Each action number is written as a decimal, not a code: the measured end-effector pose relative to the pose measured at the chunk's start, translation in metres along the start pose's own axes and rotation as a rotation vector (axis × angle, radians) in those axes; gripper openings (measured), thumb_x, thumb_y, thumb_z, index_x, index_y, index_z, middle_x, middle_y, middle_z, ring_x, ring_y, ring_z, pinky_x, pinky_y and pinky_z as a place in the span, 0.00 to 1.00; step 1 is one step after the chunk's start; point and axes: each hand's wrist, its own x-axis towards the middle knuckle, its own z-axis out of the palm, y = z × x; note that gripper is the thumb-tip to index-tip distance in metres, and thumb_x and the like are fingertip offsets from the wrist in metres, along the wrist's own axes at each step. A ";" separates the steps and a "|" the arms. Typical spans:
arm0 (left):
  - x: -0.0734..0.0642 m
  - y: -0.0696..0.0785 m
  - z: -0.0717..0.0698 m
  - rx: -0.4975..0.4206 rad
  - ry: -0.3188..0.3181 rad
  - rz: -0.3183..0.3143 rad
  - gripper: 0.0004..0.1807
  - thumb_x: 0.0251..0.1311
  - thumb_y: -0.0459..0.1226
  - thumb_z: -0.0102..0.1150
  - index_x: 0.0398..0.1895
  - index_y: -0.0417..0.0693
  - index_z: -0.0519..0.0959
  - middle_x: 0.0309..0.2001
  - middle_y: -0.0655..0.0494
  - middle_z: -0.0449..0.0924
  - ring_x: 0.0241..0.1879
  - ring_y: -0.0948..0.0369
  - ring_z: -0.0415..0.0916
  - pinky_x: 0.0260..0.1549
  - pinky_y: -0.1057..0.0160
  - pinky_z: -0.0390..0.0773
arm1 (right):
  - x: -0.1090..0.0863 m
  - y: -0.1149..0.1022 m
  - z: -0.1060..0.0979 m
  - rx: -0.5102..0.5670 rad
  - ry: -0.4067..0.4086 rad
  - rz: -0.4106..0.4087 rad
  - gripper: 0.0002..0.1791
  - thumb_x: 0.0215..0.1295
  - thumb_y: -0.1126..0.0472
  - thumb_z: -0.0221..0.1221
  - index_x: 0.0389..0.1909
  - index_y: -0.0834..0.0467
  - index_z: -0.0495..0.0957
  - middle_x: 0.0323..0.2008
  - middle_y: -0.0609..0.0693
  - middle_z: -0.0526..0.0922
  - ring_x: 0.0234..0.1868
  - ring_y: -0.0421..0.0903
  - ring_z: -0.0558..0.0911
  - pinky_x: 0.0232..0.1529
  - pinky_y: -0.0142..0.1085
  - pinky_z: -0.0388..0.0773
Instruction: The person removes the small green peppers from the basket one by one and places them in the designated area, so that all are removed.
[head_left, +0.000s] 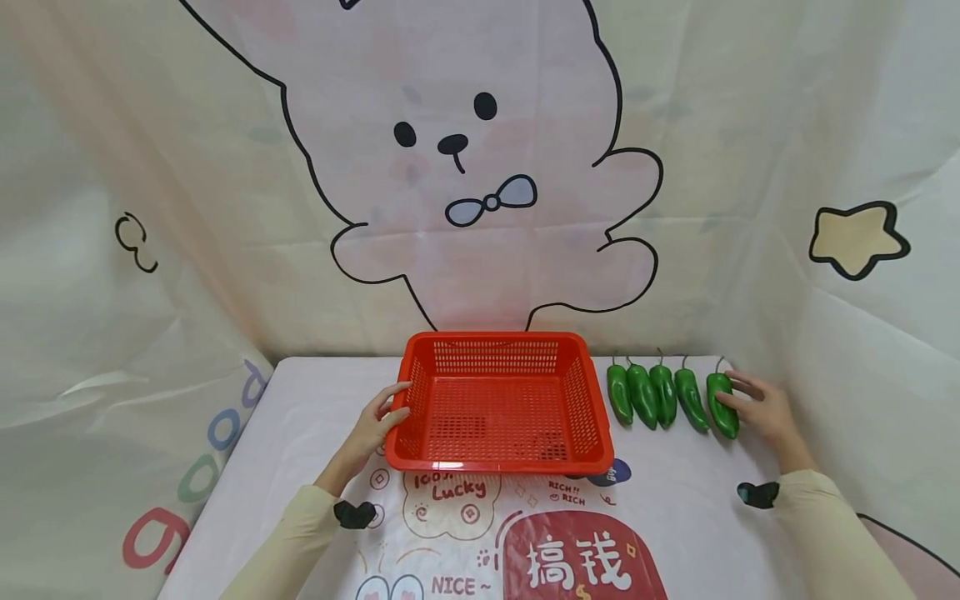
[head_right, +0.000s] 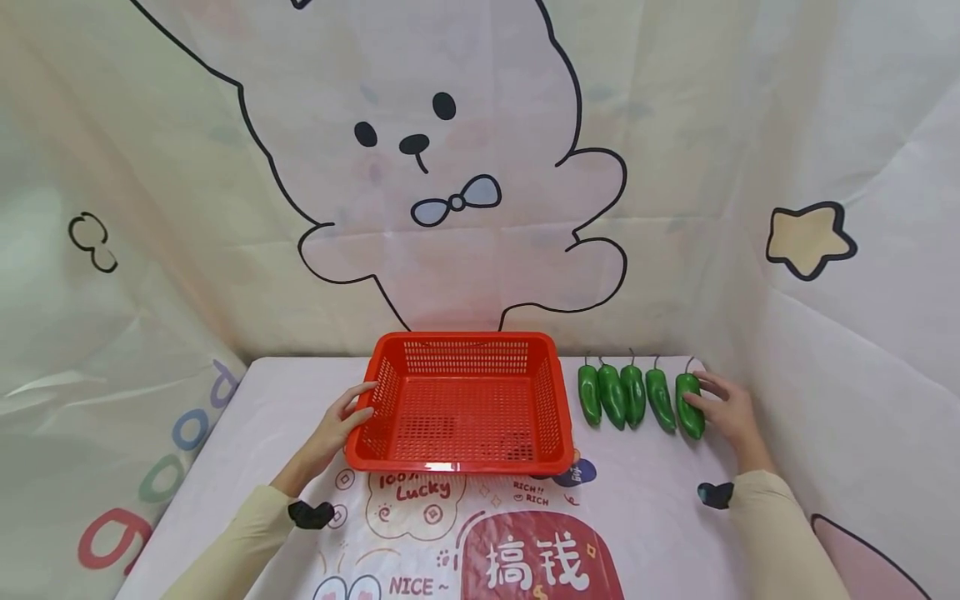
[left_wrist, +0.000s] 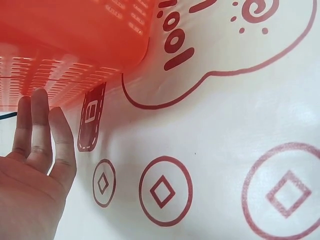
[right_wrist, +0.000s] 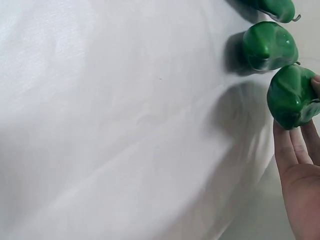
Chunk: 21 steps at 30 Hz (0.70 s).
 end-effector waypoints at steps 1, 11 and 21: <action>0.000 0.000 0.000 -0.001 -0.001 0.001 0.28 0.75 0.37 0.56 0.75 0.59 0.65 0.66 0.33 0.66 0.54 0.35 0.76 0.40 0.48 0.85 | 0.000 0.001 0.001 0.003 0.005 0.006 0.36 0.71 0.53 0.65 0.70 0.69 0.66 0.66 0.76 0.66 0.63 0.69 0.68 0.33 0.24 0.78; -0.001 -0.001 0.001 0.014 0.001 0.020 0.29 0.75 0.36 0.55 0.76 0.57 0.63 0.69 0.33 0.63 0.57 0.35 0.73 0.42 0.48 0.84 | 0.002 0.011 0.012 0.010 0.079 0.022 0.33 0.70 0.52 0.65 0.67 0.70 0.70 0.62 0.75 0.71 0.65 0.72 0.65 0.37 0.19 0.69; -0.001 -0.002 0.002 -0.003 0.008 -0.002 0.29 0.75 0.36 0.55 0.76 0.59 0.64 0.68 0.35 0.64 0.57 0.36 0.74 0.43 0.47 0.84 | 0.002 0.011 0.024 0.010 0.162 0.014 0.29 0.69 0.55 0.66 0.62 0.72 0.75 0.54 0.62 0.82 0.54 0.48 0.73 0.40 0.19 0.69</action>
